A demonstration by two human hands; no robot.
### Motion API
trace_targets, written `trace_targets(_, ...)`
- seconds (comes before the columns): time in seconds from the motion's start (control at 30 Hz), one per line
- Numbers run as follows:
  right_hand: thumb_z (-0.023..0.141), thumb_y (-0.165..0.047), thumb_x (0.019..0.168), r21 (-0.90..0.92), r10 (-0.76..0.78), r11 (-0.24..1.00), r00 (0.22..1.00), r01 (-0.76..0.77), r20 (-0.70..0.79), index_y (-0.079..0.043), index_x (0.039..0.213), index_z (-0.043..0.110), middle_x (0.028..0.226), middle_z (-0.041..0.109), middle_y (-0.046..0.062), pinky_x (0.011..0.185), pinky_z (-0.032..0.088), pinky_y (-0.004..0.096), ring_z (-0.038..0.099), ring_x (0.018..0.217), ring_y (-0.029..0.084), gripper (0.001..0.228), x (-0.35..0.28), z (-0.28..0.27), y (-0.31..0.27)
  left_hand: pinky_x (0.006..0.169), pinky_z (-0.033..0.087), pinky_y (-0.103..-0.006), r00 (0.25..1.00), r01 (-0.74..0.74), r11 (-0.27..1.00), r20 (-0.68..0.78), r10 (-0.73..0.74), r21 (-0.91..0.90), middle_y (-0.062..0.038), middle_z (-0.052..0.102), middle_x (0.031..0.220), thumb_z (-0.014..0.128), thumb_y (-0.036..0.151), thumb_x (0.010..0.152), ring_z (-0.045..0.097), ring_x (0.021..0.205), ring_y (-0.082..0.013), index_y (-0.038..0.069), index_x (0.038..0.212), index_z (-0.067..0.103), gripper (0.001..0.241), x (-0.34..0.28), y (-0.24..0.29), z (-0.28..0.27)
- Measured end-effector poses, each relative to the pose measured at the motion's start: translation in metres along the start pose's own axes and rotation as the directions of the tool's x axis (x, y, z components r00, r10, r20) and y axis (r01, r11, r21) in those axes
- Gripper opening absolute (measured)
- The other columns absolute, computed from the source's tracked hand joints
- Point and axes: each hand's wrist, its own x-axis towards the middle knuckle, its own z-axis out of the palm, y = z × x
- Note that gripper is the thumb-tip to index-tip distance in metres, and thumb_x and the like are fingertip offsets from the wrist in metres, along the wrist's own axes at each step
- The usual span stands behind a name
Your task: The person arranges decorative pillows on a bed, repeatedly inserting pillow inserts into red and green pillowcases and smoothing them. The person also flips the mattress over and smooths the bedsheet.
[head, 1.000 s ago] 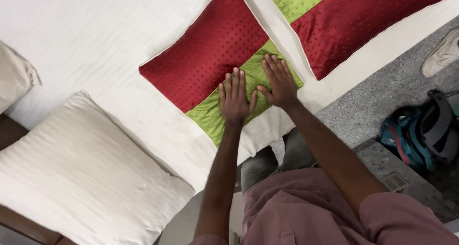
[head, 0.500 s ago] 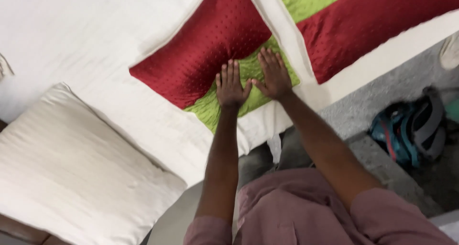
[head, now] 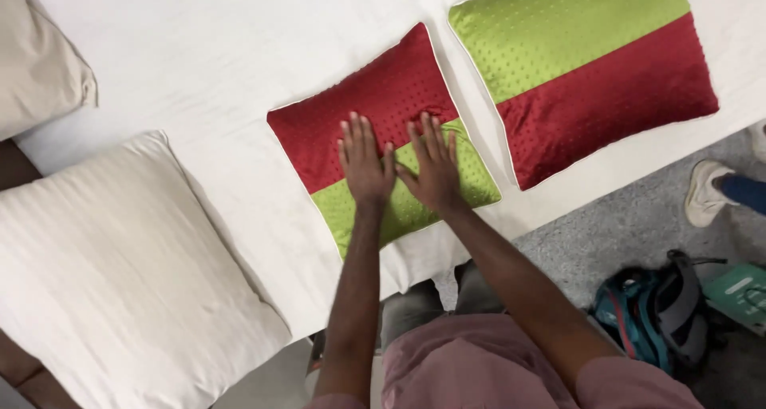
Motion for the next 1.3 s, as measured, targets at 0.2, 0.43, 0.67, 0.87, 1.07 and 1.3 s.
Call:
trace_targets(0.2,0.078,-0.067,0.084,-0.095,-0.039,0.994,0.993,0.05,0.114,-0.036,0.164,0.035,0.174,0.019,0.004,0.118,0.0,0.074,0.013,0.161,0.031,0.097,0.055,0.004,-0.008,0.123,0.027,-0.0568,0.976,0.216,0.971,-0.062,-0.211,0.099,-0.013,0.027,0.17,0.06,0.058,0.098,0.024,0.157,-0.0384,0.013,0.164,0.032,0.085,0.017,-0.044,-0.001)
trace_targets(0.43,0.076,-0.079,0.076,-0.178,0.11,0.981,0.972,-0.073,0.209,-0.039,0.167,0.024,0.176,0.006,0.006,0.105,0.0,0.089,0.001,0.161,0.034,0.112,0.084,0.039,0.011,0.128,0.019,-0.0547,0.872,0.489,0.863,-0.103,-0.479,0.129,-0.015,0.018,0.173,0.053,0.088,0.083,0.016,0.159,-0.0374,0.01,0.167,0.021,0.118,0.007,-0.092,0.042)
trace_targets(0.67,0.074,-0.078,0.083,-0.202,0.134,0.977,0.924,-0.064,0.357,-0.031,0.169,0.014,0.175,-0.006,0.014,0.099,-0.004,0.093,-0.01,0.159,0.039,0.115,0.087,0.082,0.043,0.129,0.014,-0.0548,0.876,0.479,0.861,-0.157,-0.457,0.167,-0.02,0.016,0.172,0.026,0.098,0.084,0.014,0.159,-0.0404,0.004,0.166,0.019,0.125,0.011,-0.097,0.066)
trace_targets(0.87,0.059,-0.09,0.091,-0.194,0.153,0.978,0.887,-0.073,0.436,-0.03,0.171,-0.003,0.172,-0.023,0.012,0.096,-0.011,0.091,-0.026,0.156,0.037,0.118,0.083,0.121,0.074,0.13,0.012,-0.0553,0.895,0.447,0.848,-0.153,-0.42,0.286,-0.022,0.015,0.172,0.021,0.098,0.085,0.014,0.16,-0.0405,0.001,0.164,0.019,0.125,0.009,-0.117,0.093)
trace_targets(1.07,0.055,-0.093,0.085,-0.167,0.232,0.972,0.777,-0.164,0.585,-0.033,0.167,-0.013,0.169,-0.03,0.01,0.096,-0.006,0.096,-0.031,0.154,0.035,0.121,0.116,0.069,0.036,0.13,0.01,-0.0587,0.859,0.504,0.857,0.039,-0.51,0.104,-0.019,0.003,0.174,0.051,0.085,0.092,0.002,0.161,-0.0399,0.006,0.168,0.008,0.117,0.02,-0.11,0.055)
trace_targets(1.3,0.046,-0.085,0.097,-0.208,0.237,0.964,0.888,-0.165,0.395,-0.037,0.168,0.012,0.173,-0.003,0.016,0.107,0.006,0.088,-0.011,0.158,0.041,0.092,0.148,0.041,-0.042,0.127,0.017,-0.0598,0.849,0.528,0.836,0.118,-0.515,-0.149,-0.014,0.019,0.172,0.052,0.06,0.107,0.012,0.159,-0.0361,0.014,0.164,0.031,0.076,0.058,-0.106,-0.006)
